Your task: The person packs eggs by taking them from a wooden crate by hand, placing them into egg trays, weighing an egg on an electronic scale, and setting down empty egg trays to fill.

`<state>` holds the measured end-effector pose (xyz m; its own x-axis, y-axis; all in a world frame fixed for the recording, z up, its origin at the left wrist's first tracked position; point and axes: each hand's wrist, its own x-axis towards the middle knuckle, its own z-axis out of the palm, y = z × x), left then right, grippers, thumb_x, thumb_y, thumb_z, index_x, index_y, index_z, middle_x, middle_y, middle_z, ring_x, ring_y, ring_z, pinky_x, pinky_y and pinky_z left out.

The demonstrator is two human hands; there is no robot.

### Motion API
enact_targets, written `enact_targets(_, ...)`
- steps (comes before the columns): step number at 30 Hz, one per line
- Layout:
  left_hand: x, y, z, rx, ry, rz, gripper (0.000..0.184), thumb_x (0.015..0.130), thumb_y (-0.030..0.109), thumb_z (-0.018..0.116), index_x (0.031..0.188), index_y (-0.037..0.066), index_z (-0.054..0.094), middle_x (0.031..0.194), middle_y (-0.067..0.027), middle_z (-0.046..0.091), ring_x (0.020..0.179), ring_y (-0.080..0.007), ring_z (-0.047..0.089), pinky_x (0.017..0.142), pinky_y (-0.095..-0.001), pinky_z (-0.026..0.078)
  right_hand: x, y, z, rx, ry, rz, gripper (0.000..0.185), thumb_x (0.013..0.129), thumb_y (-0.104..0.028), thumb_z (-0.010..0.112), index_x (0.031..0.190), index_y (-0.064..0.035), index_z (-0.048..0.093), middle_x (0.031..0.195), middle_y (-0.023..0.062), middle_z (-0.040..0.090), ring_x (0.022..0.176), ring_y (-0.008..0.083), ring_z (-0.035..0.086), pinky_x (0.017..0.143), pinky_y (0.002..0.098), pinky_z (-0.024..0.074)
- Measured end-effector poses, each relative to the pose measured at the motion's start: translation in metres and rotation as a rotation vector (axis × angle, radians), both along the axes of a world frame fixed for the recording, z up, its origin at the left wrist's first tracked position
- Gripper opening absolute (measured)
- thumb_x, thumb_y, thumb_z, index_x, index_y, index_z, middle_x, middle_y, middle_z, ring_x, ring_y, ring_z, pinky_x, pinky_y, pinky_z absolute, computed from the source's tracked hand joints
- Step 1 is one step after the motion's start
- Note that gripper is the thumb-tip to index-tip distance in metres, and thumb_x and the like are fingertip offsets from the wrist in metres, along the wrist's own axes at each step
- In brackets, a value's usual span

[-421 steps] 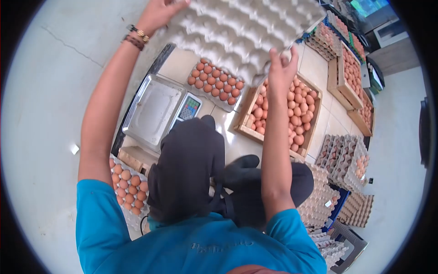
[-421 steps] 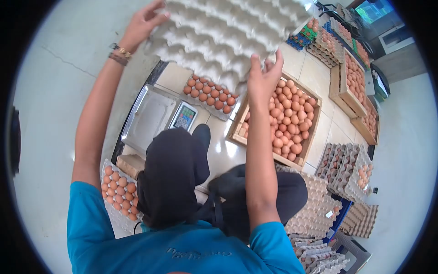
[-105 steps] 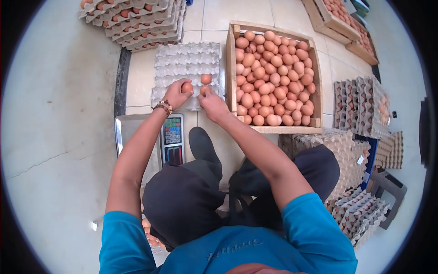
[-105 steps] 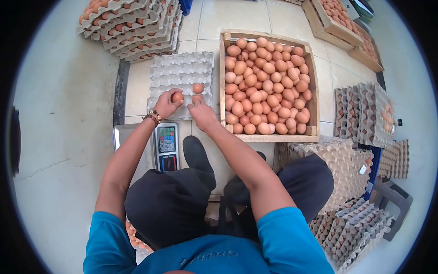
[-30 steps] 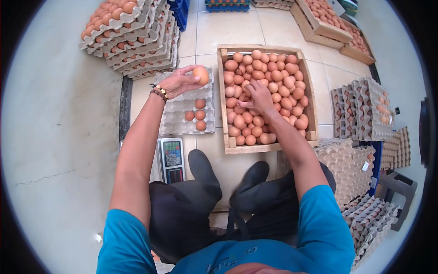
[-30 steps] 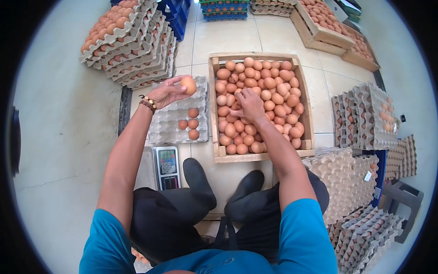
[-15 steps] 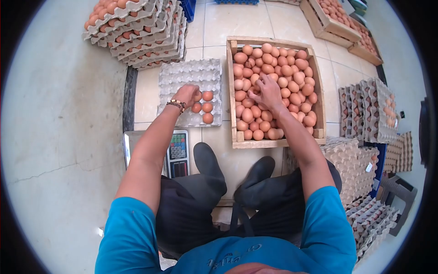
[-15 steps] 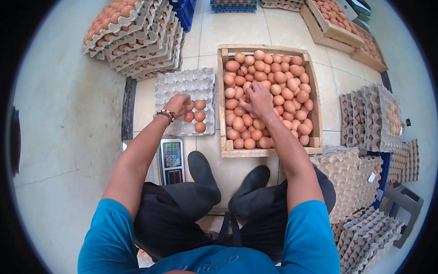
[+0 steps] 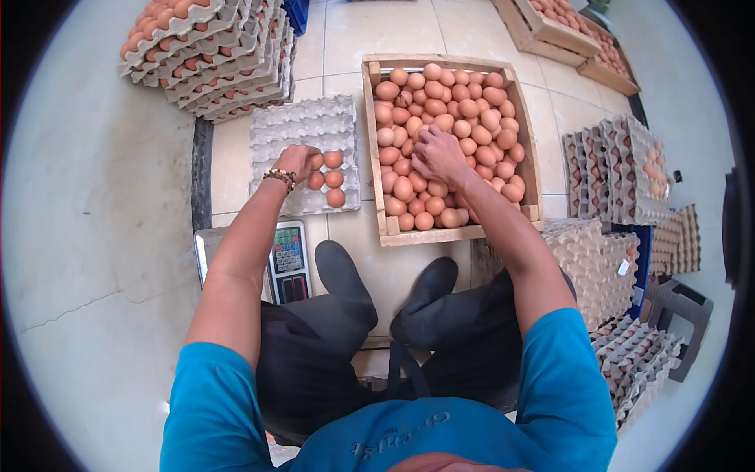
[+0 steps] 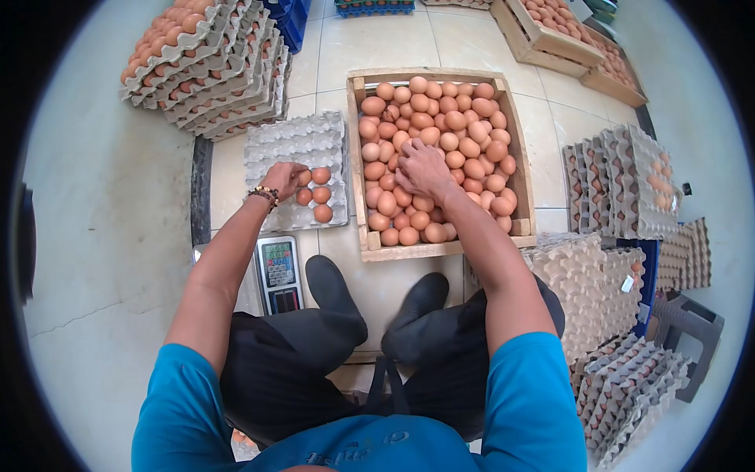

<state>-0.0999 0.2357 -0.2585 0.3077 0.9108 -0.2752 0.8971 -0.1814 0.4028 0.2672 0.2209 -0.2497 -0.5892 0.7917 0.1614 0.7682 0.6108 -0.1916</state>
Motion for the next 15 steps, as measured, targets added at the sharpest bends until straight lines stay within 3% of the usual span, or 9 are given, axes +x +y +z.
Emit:
enact_targets(3,0.007,0.005,0.003,-0.070,0.123,0.030,0.040,0.080,0.005,0.059,0.118,0.013,0.070,0.108,-0.0188,0.070,0.101,-0.0350,0.067,0.088,-0.0425,0.053,0.002,-0.004,0.006,-0.072,-0.072,0.039,0.026,0.078,-0.033,0.067,0.086,-0.0082,0.068,0.096,0.0085,0.060,0.103,0.0246,0.056,0.076,0.0408,0.0519)
enact_targets(6,0.021,-0.004,0.033,0.152,0.118,0.046,0.039,0.080,0.006,0.060,0.118,0.012,0.067,0.108,-0.0168,0.068,0.101,-0.0339,0.065,0.086,-0.0418,0.053,0.010,0.001,0.028,-0.141,-0.170,0.084,0.038,0.075,-0.038,0.068,0.099,-0.0088,0.067,0.098,0.0091,0.063,0.105,0.0257,0.056,0.076,0.0420,0.0523)
enact_targets(9,0.052,0.005,0.066,0.566,-0.197,-0.081,0.032,0.081,0.008,0.060,0.113,0.010,0.065,0.104,-0.0150,0.064,0.097,-0.0333,0.064,0.083,-0.0416,0.052,0.014,0.001,0.032,-0.218,-0.245,0.142,0.040,0.074,-0.036,0.070,0.102,-0.0081,0.066,0.100,0.0097,0.063,0.105,0.0265,0.056,0.078,0.0423,0.0515)
enact_targets(11,0.097,0.000,0.091,0.688,-0.438,-0.285,0.021,0.082,0.008,0.060,0.103,0.008,0.064,0.098,-0.0143,0.064,0.090,-0.0347,0.063,0.080,-0.0430,0.051,0.018,0.004,0.029,-0.258,-0.277,0.186,0.042,0.073,-0.035,0.071,0.105,-0.0076,0.065,0.101,0.0101,0.063,0.104,0.0271,0.057,0.079,0.0425,0.0510)
enact_targets(13,0.143,-0.018,0.090,0.357,-0.427,-0.422,0.025,0.079,0.010,0.063,0.104,0.007,0.062,0.101,-0.0160,0.064,0.092,-0.0357,0.062,0.081,-0.0445,0.052,0.021,0.005,0.029,-0.269,-0.290,0.228,0.044,0.073,-0.033,0.072,0.107,-0.0072,0.065,0.102,0.0105,0.063,0.104,0.0276,0.057,0.081,0.0426,0.0505)
enact_targets(15,0.183,-0.044,0.092,0.113,-0.219,-0.400,0.031,0.077,0.016,0.068,0.104,0.003,0.059,0.100,-0.0197,0.062,0.094,-0.0351,0.062,0.085,-0.0444,0.052,0.025,0.003,0.026,-0.265,-0.291,0.253,0.046,0.072,-0.032,0.072,0.109,-0.0067,0.064,0.103,0.0109,0.062,0.104,0.0282,0.057,0.082,0.0428,0.0500)
